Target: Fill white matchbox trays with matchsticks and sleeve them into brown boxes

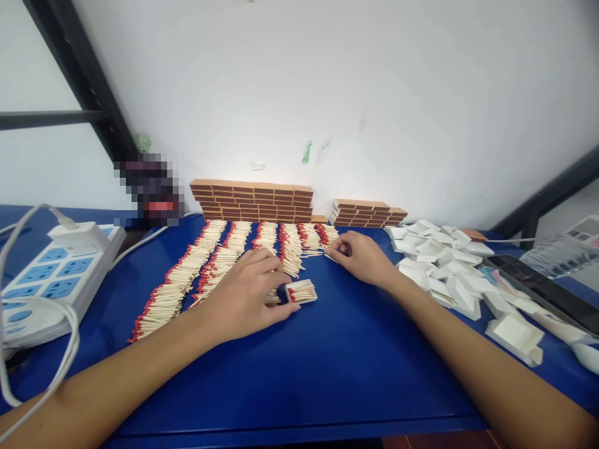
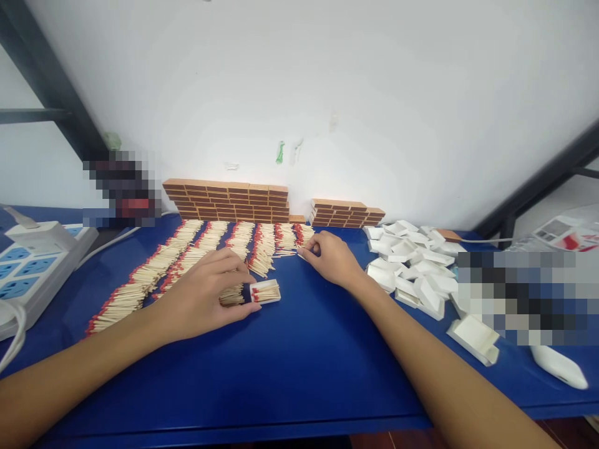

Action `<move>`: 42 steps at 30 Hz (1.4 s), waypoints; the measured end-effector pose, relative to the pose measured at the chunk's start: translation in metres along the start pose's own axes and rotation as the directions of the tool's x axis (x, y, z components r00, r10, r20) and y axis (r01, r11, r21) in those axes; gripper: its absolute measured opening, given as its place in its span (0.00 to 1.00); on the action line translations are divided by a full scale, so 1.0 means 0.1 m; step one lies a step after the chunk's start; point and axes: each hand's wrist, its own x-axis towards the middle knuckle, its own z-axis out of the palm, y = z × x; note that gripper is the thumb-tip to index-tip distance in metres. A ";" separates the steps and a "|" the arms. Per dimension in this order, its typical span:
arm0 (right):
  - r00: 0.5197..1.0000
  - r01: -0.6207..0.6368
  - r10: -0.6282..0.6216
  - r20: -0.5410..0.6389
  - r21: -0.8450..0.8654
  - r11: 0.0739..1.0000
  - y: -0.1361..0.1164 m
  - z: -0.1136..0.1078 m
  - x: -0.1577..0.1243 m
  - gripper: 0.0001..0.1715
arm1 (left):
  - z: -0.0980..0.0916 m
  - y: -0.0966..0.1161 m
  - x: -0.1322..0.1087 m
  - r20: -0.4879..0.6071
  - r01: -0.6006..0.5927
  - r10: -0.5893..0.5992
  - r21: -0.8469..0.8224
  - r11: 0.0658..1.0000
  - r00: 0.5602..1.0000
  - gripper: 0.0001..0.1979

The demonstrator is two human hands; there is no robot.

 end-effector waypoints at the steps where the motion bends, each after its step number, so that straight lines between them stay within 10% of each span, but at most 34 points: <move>1: 1.000 -0.010 0.010 0.001 0.008 1.000 -0.02 0.01 0.01 0.17 | 0.00 0.00 0.00 -0.001 -0.002 0.002 0.000 1.000 1.000 0.12; 17: 0.976 -0.183 0.178 0.124 0.031 0.983 -0.17 -0.03 0.03 0.14 | -0.01 0.00 0.03 -0.002 -0.002 0.002 -0.003 1.000 1.000 0.12; 24: 0.983 0.014 -0.046 0.179 0.175 0.984 -0.08 -0.31 -0.08 0.20 | -0.01 -0.01 0.01 0.003 0.002 -0.002 0.004 1.000 1.000 0.12; 31: 0.876 0.216 -0.326 0.356 0.316 0.924 -0.50 -0.35 -0.32 0.15 | 0.00 0.00 0.01 0.000 -0.004 0.004 -0.003 1.000 1.000 0.11; 42: 0.878 0.322 -0.400 0.264 0.294 0.900 -0.68 -0.27 -0.41 0.08 | -0.01 0.02 0.01 0.025 -0.008 0.009 -0.014 1.000 1.000 0.11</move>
